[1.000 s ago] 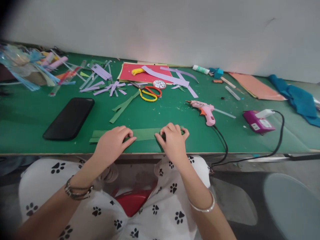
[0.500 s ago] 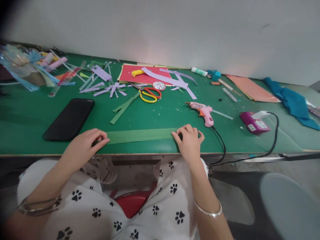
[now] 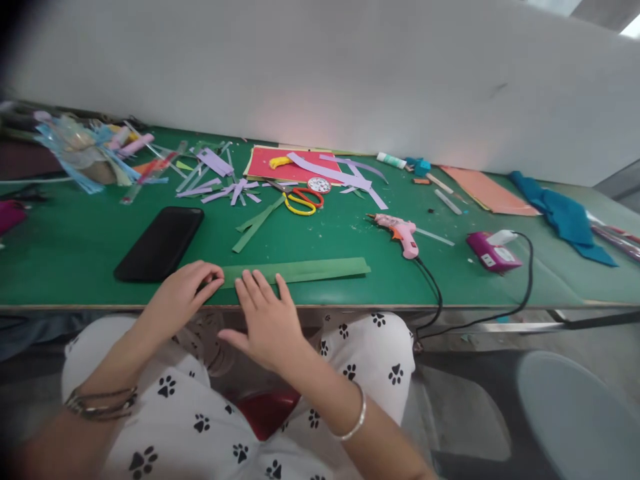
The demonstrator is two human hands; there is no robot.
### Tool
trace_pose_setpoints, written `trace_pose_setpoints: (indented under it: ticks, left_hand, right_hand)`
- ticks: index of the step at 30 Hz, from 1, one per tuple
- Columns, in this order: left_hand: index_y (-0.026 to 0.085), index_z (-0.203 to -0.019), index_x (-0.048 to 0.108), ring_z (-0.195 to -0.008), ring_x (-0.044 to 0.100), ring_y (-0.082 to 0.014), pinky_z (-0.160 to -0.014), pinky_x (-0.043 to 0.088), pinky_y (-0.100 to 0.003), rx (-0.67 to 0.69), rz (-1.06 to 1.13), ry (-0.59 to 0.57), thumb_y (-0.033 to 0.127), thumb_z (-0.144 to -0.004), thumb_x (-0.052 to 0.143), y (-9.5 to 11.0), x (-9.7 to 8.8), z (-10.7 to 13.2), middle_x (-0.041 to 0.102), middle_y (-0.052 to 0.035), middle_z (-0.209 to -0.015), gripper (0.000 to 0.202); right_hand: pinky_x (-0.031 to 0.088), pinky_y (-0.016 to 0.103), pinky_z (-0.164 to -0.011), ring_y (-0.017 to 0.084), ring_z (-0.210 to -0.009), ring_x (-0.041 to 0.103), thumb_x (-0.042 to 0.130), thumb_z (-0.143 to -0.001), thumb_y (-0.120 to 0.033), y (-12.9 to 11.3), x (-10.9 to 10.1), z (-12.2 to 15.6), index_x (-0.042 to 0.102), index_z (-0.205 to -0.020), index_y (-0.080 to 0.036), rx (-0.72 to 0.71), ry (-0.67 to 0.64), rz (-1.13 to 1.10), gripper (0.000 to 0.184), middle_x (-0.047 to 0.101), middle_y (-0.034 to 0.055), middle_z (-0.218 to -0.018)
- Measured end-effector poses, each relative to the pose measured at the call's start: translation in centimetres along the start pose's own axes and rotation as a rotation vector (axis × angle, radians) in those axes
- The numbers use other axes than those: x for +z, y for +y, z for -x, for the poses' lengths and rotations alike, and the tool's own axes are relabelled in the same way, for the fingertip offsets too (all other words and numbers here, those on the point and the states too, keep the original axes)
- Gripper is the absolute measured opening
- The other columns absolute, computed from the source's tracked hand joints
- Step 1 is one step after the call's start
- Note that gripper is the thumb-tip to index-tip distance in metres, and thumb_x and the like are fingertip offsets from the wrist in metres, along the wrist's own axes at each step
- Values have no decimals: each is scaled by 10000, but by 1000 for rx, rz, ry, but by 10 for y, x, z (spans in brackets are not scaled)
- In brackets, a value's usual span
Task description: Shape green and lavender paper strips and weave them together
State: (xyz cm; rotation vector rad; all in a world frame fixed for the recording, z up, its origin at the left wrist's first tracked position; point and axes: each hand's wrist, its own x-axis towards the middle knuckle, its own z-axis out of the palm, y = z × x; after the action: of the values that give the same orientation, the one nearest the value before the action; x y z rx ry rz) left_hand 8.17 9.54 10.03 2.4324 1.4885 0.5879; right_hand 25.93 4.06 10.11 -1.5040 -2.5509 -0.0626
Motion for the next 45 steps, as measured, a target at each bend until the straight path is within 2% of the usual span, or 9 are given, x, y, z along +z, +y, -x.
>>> trace_pose_setpoints:
  ticks: [4, 9, 16, 19, 22, 25, 28, 39, 45]
  left_hand:
    - [194, -753, 489, -708, 519, -174, -656, 412, -287, -9, 34, 14, 260, -821, 349, -2, -1, 2, 522, -30, -734, 169]
    - [170, -847, 533, -765, 536, -185, -705, 440, -308, 5, 23, 34, 232, -843, 286, -4, 1, 7, 531, -58, -805, 255]
    - [118, -1030, 544, -844, 558, -214, -743, 465, -337, 26, -174, 88, 128, -823, 262, -6, -3, 15, 531, -124, -918, 350]
    - [112, -1041, 564, -1020, 523, -258, -851, 430, -394, 73, -271, 120, 80, -802, 274, 17, -2, 9, 516, -167, -1138, 377]
    - [168, -1151, 517, -1193, 419, -207, -979, 349, -396, 316, -208, -3, 99, -844, 257, 63, 15, -5, 507, -85, -1259, 408]
    - [205, -1269, 410, -1275, 316, -174, -1040, 275, -402, 463, -129, -185, 352, -889, 291, 106, 42, -20, 426, -34, -1351, 424]
    - [149, -1333, 312, -1300, 271, -185, -1073, 210, -424, 440, -89, -240, 529, -856, 264, 119, 58, -25, 333, -53, -1403, 611]
    - [108, -1300, 373, -1231, 391, -255, -995, 336, -400, 151, -293, -58, 490, -799, 400, 9, 9, 40, 406, -119, -1350, 630]
    - [133, -1290, 396, -1220, 408, -256, -982, 345, -407, 111, -396, -31, 392, -782, 422, -4, 1, 51, 412, -98, -1345, 570]
  right_hand:
    - [145, 440, -1070, 190, -1308, 246, 200, -851, -563, -8, 3, 5, 285, -1358, -131, 124, -51, -92, 672, 276, 56, -1425]
    - [192, 463, -1048, 210, -1293, 287, 240, -861, -494, 37, -8, 38, 309, -1352, -158, 371, -32, 7, 599, 290, 50, -1415]
    - [248, 461, -1016, 225, -1260, 349, 233, -855, -454, 85, -14, 76, 336, -1338, -176, 547, 45, 151, 567, 360, 73, -1384]
    - [245, 457, -1018, 227, -1263, 344, 238, -852, -467, 88, -13, 78, 336, -1337, -165, 552, 47, 163, 579, 357, 79, -1385]
    - [243, 465, -1015, 230, -1258, 351, 250, -847, -472, 88, -12, 77, 334, -1337, -172, 543, 53, 167, 581, 370, 81, -1377]
    - [257, 463, -1007, 233, -1250, 362, 263, -839, -467, 88, -11, 76, 357, -1323, -174, 543, 73, 171, 574, 391, 86, -1366]
    - [269, 462, -1001, 236, -1247, 367, 265, -834, -465, 88, -11, 76, 379, -1309, -162, 541, 83, 177, 574, 403, 92, -1357]
    - [277, 467, -1001, 233, -1248, 366, 264, -836, -452, 90, -10, 77, 334, -1339, -198, 553, 64, 169, 567, 395, 70, -1366]
    - [153, 590, -1002, 300, -1257, 335, 226, -847, -479, 67, -9, 61, 344, -1329, -102, 662, 131, 190, 622, 387, 163, -1353]
